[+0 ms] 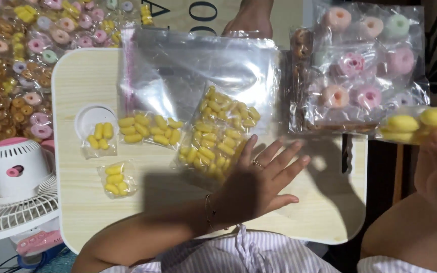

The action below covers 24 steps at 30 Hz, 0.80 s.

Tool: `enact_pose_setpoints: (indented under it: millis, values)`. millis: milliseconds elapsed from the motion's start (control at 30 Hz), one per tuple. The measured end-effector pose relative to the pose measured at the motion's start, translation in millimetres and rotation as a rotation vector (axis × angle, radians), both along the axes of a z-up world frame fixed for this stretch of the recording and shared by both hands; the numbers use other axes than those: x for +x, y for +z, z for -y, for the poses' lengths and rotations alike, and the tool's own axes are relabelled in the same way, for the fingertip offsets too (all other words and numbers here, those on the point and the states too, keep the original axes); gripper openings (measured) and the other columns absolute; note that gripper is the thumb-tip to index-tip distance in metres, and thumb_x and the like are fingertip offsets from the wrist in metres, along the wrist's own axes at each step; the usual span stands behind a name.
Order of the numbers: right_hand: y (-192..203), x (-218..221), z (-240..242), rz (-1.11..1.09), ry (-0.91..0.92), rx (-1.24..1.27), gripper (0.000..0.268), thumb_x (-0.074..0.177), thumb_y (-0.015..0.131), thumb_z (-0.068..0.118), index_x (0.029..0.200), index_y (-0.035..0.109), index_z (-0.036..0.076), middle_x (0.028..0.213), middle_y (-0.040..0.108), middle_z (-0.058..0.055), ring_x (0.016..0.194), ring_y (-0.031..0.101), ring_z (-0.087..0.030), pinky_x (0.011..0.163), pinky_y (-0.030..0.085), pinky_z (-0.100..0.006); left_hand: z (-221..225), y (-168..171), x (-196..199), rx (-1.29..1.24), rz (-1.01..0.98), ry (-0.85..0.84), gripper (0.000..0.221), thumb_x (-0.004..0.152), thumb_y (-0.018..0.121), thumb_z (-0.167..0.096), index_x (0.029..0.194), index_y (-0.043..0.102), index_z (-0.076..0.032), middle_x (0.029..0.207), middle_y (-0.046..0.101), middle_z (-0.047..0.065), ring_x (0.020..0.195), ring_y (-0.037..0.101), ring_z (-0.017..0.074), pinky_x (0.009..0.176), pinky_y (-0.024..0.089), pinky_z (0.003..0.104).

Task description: Packaging small yellow items into plastic bags on a folding table while sitting on the floor.

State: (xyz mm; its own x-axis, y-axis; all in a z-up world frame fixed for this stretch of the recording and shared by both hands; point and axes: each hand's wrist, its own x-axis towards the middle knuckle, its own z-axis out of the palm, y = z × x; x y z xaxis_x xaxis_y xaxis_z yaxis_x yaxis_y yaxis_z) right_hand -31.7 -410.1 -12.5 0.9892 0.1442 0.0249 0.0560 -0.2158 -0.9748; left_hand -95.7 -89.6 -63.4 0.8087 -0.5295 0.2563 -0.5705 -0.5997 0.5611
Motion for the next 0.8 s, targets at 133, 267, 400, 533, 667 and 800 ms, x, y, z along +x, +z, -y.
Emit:
enact_pose_setpoints:
  millis: [133,267,400,533,667,800]
  values:
    - [1,-43,-13,0.003,-0.023,-0.242,0.052,0.11,0.042,-0.009,0.161,0.033,-0.011,0.144,0.05,-0.029,0.123,0.059,-0.034,0.113,0.054,-0.04,-3,-7,2,0.052,0.023,0.033,0.075,0.091,0.067,-0.06,0.147,0.05,-0.013,0.155,0.051,0.012,0.141,0.052,0.0307,0.118,0.031,0.067]
    - [-31,-72,-21,-0.288,-0.129,-0.216,0.055,0.092,0.06,-0.008,0.144,0.046,-0.002,0.103,0.057,-0.015,0.078,0.058,-0.017,0.062,0.048,-0.022,-36,-5,16,0.092,-0.001,0.139,0.063,0.098,0.059,-0.048,0.146,0.05,-0.009,0.156,0.046,0.016,0.146,0.039,0.0336,0.12,0.018,0.07]
    - [-55,-95,-39,-0.485,-0.115,-0.147,0.042,0.093,0.065,-0.003,0.134,0.058,-0.001,0.096,0.066,-0.012,0.084,0.065,-0.016,0.078,0.054,-0.026,-78,-5,22,0.156,-0.27,0.291,0.06,0.104,0.034,-0.048,0.154,0.036,-0.016,0.164,0.033,0.009,0.151,0.027,0.0306,0.122,0.007,0.059]
    - [-38,-92,-77,-0.482,0.012,-0.41,0.054,0.086,0.069,0.0,0.139,0.06,-0.001,0.11,0.073,-0.016,0.083,0.068,-0.019,0.072,0.057,-0.029,-96,-7,9,0.096,-0.195,0.38,0.054,0.102,0.053,-0.036,0.15,0.05,-0.011,0.156,0.047,0.012,0.145,0.039,0.0329,0.12,0.014,0.055]
    - [-33,-88,-93,-0.184,0.095,-0.763,0.032,0.088,0.076,0.011,0.119,0.075,0.004,0.106,0.069,-0.01,0.077,0.059,-0.016,0.067,0.048,-0.028,-105,-28,-1,0.21,0.061,0.326,0.046,0.103,0.065,-0.029,0.146,0.06,-0.012,0.155,0.051,0.014,0.145,0.044,0.034,0.121,0.016,0.057]
    - [-35,-87,-99,-0.086,0.23,-0.906,0.046,0.083,0.078,0.022,0.128,0.073,0.012,0.099,0.07,-0.008,0.088,0.065,-0.021,0.079,0.051,-0.035,-106,-33,-2,0.265,0.173,0.311,0.041,0.107,0.066,-0.032,0.145,0.064,-0.017,0.155,0.053,0.01,0.146,0.043,0.0318,0.123,0.015,0.056]
